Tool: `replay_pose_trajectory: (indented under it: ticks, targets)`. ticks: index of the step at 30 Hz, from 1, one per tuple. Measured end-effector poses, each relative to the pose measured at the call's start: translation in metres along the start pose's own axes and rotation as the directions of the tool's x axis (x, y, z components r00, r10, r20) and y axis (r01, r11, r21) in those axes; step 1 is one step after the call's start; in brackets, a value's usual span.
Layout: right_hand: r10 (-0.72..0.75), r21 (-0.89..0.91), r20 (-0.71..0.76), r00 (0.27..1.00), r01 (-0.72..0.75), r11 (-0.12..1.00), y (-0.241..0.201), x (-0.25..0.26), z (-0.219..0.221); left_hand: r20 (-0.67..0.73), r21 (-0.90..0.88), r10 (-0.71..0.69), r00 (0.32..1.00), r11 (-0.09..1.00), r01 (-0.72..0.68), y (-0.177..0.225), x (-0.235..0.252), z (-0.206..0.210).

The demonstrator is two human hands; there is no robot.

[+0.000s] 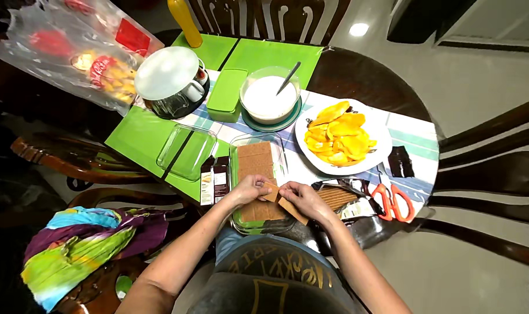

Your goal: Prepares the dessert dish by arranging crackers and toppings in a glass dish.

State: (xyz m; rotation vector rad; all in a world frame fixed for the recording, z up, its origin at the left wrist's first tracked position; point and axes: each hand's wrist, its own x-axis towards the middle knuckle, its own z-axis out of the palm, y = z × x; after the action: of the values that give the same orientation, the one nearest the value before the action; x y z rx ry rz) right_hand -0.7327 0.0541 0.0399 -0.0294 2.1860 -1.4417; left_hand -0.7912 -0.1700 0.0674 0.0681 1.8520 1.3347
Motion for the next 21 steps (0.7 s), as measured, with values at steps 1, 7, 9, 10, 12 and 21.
replay_pose_trajectory:
  ticks: [1,7,9,10,12,21]
  targets:
    - [0.004,0.07,-0.003,1.0,-0.004,0.998,0.002,-0.001,-0.002,0.0,-0.022,-0.01,1.0,1.0,0.01,0.0,0.0,-0.002]
    - [-0.008,0.153,-0.061,0.998,0.017,0.988,0.011,-0.004,0.004,0.023,0.008,0.022,0.999,1.0,-0.022,-0.001,0.001,-0.003]
    - [-0.028,0.039,-0.067,0.997,0.031,0.999,0.009,-0.002,0.009,0.045,0.01,0.027,0.999,1.0,-0.027,0.001,-0.001,0.002]
    - [-0.038,-0.008,-0.063,0.997,0.037,0.999,0.008,-0.001,0.011,0.044,0.025,0.023,0.999,0.999,-0.024,0.002,-0.001,0.004]
    - [-0.041,-0.084,-0.056,0.998,0.036,0.996,0.004,0.0,0.013,0.023,0.093,0.023,0.999,0.995,-0.026,0.003,-0.002,0.007]
    - [0.04,-0.033,-0.251,0.967,-0.05,0.998,0.016,-0.022,-0.019,-0.141,0.493,0.122,0.982,0.869,-0.037,-0.013,0.004,-0.013]
